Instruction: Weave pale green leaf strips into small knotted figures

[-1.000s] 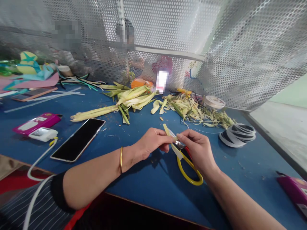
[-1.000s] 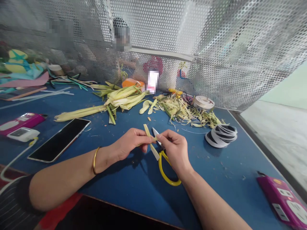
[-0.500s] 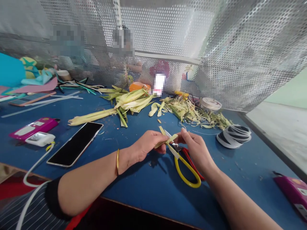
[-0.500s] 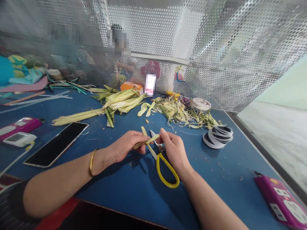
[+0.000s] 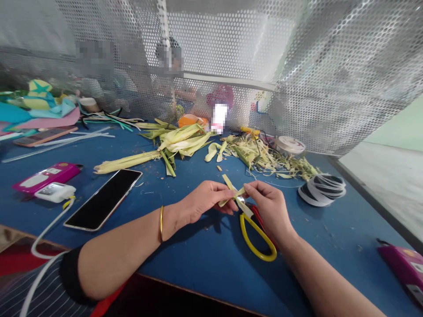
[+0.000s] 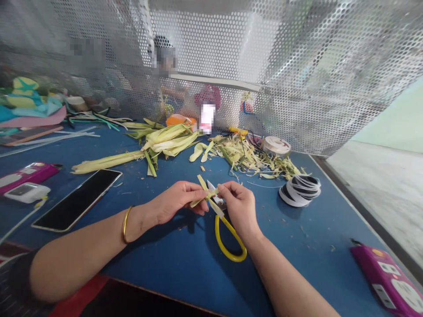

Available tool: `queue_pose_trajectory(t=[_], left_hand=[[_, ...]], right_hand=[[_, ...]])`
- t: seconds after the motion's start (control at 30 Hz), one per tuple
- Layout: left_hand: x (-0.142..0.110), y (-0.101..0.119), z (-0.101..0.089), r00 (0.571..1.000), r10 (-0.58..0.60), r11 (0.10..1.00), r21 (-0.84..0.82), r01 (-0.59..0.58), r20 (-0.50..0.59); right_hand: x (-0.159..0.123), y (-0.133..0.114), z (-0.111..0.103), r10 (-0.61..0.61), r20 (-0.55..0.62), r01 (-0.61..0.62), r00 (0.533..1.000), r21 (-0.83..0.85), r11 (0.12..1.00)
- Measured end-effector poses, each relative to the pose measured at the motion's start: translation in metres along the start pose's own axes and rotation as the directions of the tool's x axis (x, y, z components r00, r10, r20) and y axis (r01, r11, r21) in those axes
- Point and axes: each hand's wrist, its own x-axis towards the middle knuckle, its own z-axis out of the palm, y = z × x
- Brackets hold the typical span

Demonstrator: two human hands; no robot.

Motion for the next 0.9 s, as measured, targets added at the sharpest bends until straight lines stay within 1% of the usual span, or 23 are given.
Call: queue_pose_trajectory(t=[0.1, 0.17, 0.27, 0.33, 0.4, 0.47, 0.57, 0.63, 0.73, 0.8, 0.83, 0.9], left_hand=[[0.000, 0.001, -0.003, 0.995, 0.023, 1.000, -0.007, -0.022, 0.102], [0.000, 0.002, -0.004, 0.987, 0.017, 1.000, -0.002, -0.017, 0.158], [0.000, 0.002, -0.006, 0.982, -0.005, 1.000, 0.013, 0.003, 0.189], [0.001, 0.002, -0.007, 0.986, -0.012, 1.000, 0.005, 0.011, 0.164], [0.002, 0.002, -0.009, 0.993, -0.008, 1.000, -0.026, 0.011, 0.115], [0.003, 0.002, -0.011, 0.999, 0.002, 0.998, -0.065, 0.000, 0.042], [0.003, 0.004, -0.012, 0.996, 0.014, 0.995, -0.099, -0.023, -0.085], [0.003, 0.004, -0.010, 0.991, 0.019, 0.995, -0.098, -0.033, -0.135], [0.004, 0.003, -0.006, 0.984, 0.036, 0.997, -0.055, -0.046, -0.176], [0.004, 0.003, -0.004, 0.979, 0.044, 0.999, -0.017, -0.049, -0.200], [0.004, 0.003, -0.004, 0.977, 0.046, 0.999, -0.003, -0.047, -0.210], [0.004, 0.004, -0.004, 0.974, 0.046, 0.999, 0.008, -0.046, -0.222]], right_hand=[[0.002, 0.000, -0.003, -0.007, -0.013, 0.007, 1.000, 0.008, 1.000], [0.004, 0.003, -0.004, 0.000, -0.020, 0.000, 1.000, 0.010, 1.000], [0.007, 0.008, -0.003, 0.041, 0.010, -0.041, 0.999, 0.059, 0.997], [0.009, 0.008, -0.003, 0.068, 0.031, -0.072, 0.997, 0.127, 0.989], [0.009, 0.006, -0.003, 0.082, 0.026, -0.086, 0.996, 0.174, 0.981], [0.007, 0.001, -0.003, 0.073, 0.045, -0.078, 0.996, 0.147, 0.986], [0.002, -0.003, -0.002, 0.002, 0.156, -0.005, 0.988, 0.020, 1.000], [-0.001, -0.003, -0.001, -0.059, 0.195, 0.073, 0.979, -0.064, 0.995], [-0.004, 0.000, 0.000, -0.148, 0.166, 0.180, 0.975, -0.194, 0.964], [-0.004, 0.001, 0.000, -0.212, 0.134, 0.243, 0.968, -0.285, 0.927], [-0.004, 0.002, -0.001, -0.253, 0.119, 0.278, 0.960, -0.332, 0.901], [-0.005, 0.002, -0.002, -0.349, 0.120, 0.367, 0.929, -0.411, 0.835]])
